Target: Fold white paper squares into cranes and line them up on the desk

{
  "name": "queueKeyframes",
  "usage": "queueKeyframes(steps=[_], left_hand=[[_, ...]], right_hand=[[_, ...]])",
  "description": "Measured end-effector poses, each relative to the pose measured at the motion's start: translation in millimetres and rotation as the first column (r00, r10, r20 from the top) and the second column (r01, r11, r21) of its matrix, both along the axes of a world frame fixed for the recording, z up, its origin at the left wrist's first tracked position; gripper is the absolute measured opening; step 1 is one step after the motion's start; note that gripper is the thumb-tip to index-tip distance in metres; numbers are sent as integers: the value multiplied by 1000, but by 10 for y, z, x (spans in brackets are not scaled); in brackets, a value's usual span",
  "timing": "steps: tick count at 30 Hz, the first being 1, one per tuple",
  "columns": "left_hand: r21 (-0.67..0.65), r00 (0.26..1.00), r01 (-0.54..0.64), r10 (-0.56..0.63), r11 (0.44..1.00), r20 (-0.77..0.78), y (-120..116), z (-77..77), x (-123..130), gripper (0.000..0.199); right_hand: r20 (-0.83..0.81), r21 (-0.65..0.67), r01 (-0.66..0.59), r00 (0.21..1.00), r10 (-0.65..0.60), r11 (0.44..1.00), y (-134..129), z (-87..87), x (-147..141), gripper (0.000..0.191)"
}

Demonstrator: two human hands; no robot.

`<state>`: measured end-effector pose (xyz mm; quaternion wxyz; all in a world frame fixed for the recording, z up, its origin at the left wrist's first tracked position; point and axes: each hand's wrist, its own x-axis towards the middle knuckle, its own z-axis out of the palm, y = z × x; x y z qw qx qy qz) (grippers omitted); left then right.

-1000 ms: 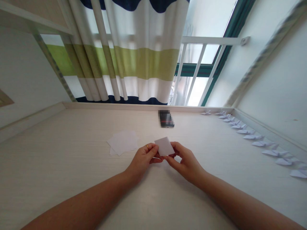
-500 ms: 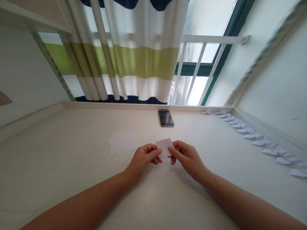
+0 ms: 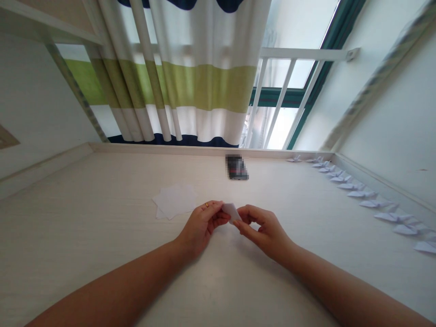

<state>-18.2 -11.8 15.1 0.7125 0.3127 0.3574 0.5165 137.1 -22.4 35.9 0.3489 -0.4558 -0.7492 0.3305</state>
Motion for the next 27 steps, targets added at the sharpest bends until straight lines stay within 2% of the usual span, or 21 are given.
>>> queueKeyframes(steps=[3,6,9,13,16,23,27], left_hand=[[-14,998,8,-7,1000,65,19,-23,-21,12],[-42,995,13,-8,999,104,28,-25,-34,12],[-49,993,29,-23,998,114,29,-4,-40,16],[-46,992,53,-48,998,114,27,24,-44,18],[-59,991,72,-64,996,120,26,30,-46,19],[-22,989,86,-82,996,121,16,14,-31,16],[21,981,149,-151,989,123,11,4,-33,20]], right_hand=[[-94,-43,-40,995,36,998,9,1,7,17],[-251,-153,-98,966,57,983,28,-12,15,21],[-399,-271,-154,916,35,950,50,-22,22,22],[-500,-320,-196,866,11,927,83,-35,38,23],[-476,-318,-172,880,0,932,106,-50,50,23],[-331,-240,84,929,-163,967,94,-37,30,27],[-298,-213,104,940,-166,972,68,-30,19,24]])
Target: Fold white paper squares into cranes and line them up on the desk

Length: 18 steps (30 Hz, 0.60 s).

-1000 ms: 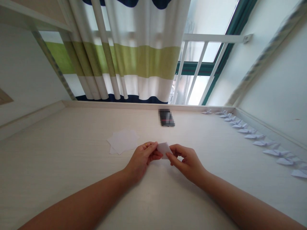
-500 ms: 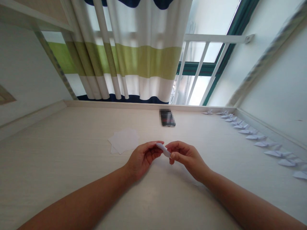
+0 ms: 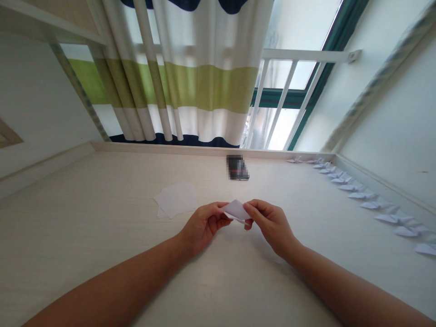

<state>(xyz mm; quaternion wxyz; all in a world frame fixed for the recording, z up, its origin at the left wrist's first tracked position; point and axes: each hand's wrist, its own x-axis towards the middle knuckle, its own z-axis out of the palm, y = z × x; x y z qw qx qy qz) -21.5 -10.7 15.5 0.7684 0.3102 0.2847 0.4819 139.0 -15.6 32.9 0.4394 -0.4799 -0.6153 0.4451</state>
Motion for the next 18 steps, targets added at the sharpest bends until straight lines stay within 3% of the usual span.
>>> queueKeyframes(steps=[4,10,15,18], left_hand=[[7,997,64,-64,998,-37,0,-16,-10,29],[53,968,55,-40,997,-249,-20,-68,17,23],[100,947,40,-6,994,-321,-21,-96,25,38],[124,917,108,-50,986,-395,-32,-89,18,43]], right_hand=[[53,13,-13,999,12,1000,-12,9,1,24],[100,21,1,995,-3,1000,-23,40,4,27],[251,224,-70,968,12,972,-32,55,6,21],[378,269,-79,925,-30,960,-29,31,1,14]])
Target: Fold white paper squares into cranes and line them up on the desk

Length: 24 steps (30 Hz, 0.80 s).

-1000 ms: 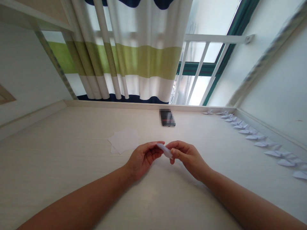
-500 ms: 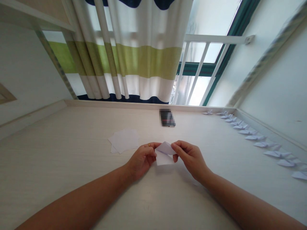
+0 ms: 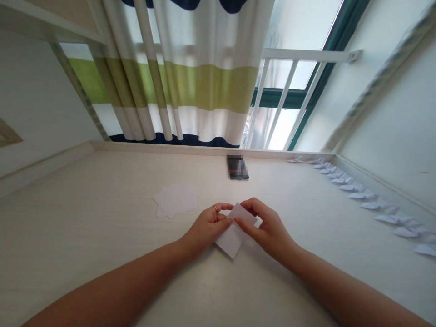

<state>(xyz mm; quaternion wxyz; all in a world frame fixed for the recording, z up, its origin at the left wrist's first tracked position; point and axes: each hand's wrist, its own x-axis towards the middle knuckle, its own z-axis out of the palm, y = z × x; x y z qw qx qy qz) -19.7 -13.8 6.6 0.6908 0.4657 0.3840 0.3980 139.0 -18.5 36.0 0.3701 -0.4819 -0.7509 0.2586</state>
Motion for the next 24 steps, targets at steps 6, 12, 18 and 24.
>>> queueKeyframes(steps=[6,12,18,24], left_hand=[[-30,1000,-3,3,1000,-8,-26,28,2,35],[-82,999,-28,26,996,-30,4,26,4,25],[-81,1000,17,-15,997,26,12,36,-19,24],[-117,1000,4,0,993,30,11,50,-17,23]], right_hand=[[-40,-127,35,998,-40,991,42,-67,22,13],[-100,-79,26,994,-34,997,33,-37,38,11],[-74,-41,-166,984,162,985,81,31,94,14],[-137,-9,-304,944,300,953,127,7,138,25]])
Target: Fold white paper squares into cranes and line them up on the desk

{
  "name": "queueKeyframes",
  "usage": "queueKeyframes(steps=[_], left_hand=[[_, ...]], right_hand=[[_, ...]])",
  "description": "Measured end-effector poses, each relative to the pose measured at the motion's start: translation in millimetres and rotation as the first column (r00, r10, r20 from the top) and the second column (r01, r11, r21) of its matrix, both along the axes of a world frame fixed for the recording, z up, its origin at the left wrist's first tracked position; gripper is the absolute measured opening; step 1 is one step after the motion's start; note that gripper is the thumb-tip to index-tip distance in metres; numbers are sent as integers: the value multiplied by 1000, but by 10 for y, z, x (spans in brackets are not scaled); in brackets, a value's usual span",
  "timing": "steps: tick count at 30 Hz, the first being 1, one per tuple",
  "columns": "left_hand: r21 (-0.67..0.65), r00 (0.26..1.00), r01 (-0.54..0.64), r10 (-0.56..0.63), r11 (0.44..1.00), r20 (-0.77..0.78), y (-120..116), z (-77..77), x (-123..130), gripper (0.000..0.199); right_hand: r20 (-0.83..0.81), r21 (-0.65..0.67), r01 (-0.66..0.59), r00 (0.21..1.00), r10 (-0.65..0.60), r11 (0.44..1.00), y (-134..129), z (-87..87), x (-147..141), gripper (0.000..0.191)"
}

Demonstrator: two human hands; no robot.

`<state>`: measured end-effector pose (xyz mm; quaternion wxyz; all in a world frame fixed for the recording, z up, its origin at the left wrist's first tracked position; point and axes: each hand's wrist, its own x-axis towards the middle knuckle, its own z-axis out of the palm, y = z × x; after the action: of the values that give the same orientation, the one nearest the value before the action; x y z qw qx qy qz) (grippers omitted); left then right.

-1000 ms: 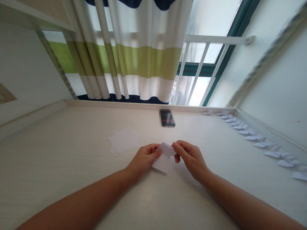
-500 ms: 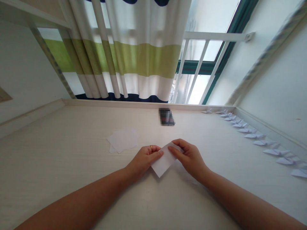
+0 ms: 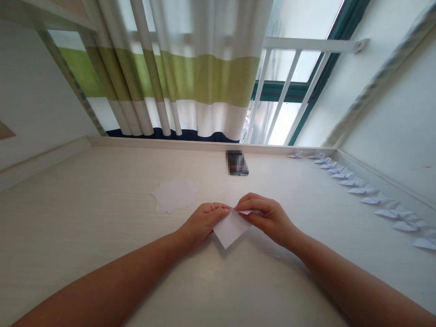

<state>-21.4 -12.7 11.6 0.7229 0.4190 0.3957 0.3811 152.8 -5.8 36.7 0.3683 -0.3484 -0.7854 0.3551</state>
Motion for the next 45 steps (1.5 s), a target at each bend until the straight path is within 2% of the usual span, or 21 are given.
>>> queueKeyframes(steps=[6,11,15,20,24,28,29,31,33,35,38,45], left_hand=[[-51,999,-7,9,999,38,-12,36,11,20],[-90,997,-25,31,996,68,-9,53,-8,19],[-71,997,-4,10,997,76,-9,78,-18,20],[-44,997,49,-46,998,70,-12,97,-30,20],[-62,997,55,-52,997,57,1,69,-38,23],[6,1000,-9,9,1000,-16,-4,57,-34,25],[33,999,-29,31,999,-44,-10,61,-32,25],[99,993,-52,62,994,-101,-24,72,-27,25],[167,985,-47,73,985,-154,-37,79,-21,23],[207,979,-38,78,978,-188,-45,81,-17,23],[190,979,-50,85,980,-183,-52,82,-12,24],[128,984,-82,101,988,-149,-48,70,-3,25]], right_hand=[[6,54,-52,999,52,997,-8,32,12,37],[120,179,-156,983,136,971,-13,84,42,38],[167,242,-206,971,169,948,-15,105,54,39],[158,250,-219,970,184,943,-21,108,43,45],[163,164,-231,965,205,959,-32,156,58,40],[108,-12,-253,962,252,967,-40,210,61,25],[92,-65,-216,971,221,974,-38,205,50,22],[78,-181,-67,993,83,981,-30,165,13,19],[85,-316,40,996,-14,948,-18,106,-30,20],[83,-415,71,996,-40,907,-10,56,-64,22],[72,-452,91,995,-65,887,-9,28,-81,23],[69,-397,136,991,-118,908,-14,13,-70,20]])
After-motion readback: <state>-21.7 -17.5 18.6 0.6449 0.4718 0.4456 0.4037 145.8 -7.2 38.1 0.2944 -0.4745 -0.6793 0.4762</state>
